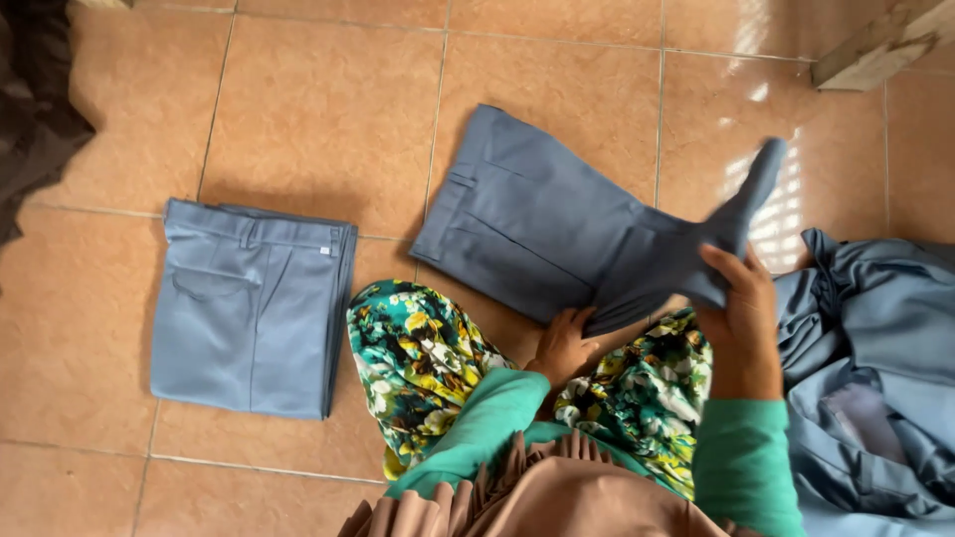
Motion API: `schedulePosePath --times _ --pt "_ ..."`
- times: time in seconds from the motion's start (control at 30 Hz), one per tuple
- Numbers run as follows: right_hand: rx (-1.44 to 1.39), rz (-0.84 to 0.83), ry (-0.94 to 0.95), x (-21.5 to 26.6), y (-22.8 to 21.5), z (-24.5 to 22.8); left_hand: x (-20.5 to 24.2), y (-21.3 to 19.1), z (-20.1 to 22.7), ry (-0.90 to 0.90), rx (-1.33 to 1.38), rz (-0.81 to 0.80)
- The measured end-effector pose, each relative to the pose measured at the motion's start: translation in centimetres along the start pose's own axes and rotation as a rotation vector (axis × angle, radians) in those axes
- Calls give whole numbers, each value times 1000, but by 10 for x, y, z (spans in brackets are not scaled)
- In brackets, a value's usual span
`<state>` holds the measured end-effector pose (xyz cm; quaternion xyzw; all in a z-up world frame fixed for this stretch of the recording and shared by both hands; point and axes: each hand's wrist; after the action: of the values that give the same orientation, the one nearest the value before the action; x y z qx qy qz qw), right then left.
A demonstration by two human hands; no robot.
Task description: The person is folding blue trousers on a tiled floor, creating a neat stack.
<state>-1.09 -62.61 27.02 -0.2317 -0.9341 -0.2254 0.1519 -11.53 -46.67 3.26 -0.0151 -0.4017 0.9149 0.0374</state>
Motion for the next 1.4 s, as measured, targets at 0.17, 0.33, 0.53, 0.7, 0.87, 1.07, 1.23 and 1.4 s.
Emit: schedulePosePath --times 0.17,0.33,0.53,0.7,0.87,1.07,1.23,1.4 --pt "245 -344 90 11 84 72 7 59 -29 -462 314 -128" --pt "769 -410 58 11 77 173 25 11 -28 -901 720 -242" --pt "1741 -466 -367 1 -14 240 12 50 -60 -672 770 -596" --pt "1810 -415 -372 -26 -24 228 -16 -70 -70 -609 758 -200" --pt "1881 -524 -381 -22 -33 183 -47 -106 -118 -382 6 584" --pt "1866 -520 -324 6 -60 181 -62 -75 -132 -629 -58 251" --pt "1866 -549 -243 9 -63 175 -58 -37 -180 -935 397 142" --pt "1773 -578 -304 15 -60 169 -26 -126 -89 -1118 1447 252"
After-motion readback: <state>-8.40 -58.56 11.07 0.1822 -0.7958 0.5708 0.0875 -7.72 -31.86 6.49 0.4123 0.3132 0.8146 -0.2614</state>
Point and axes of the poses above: each hand's wrist, its own x-axis away from the middle knuckle, its own y-axis out of the palm, z = x × y, and after that the axes turned 9 degrees about z, right-handed
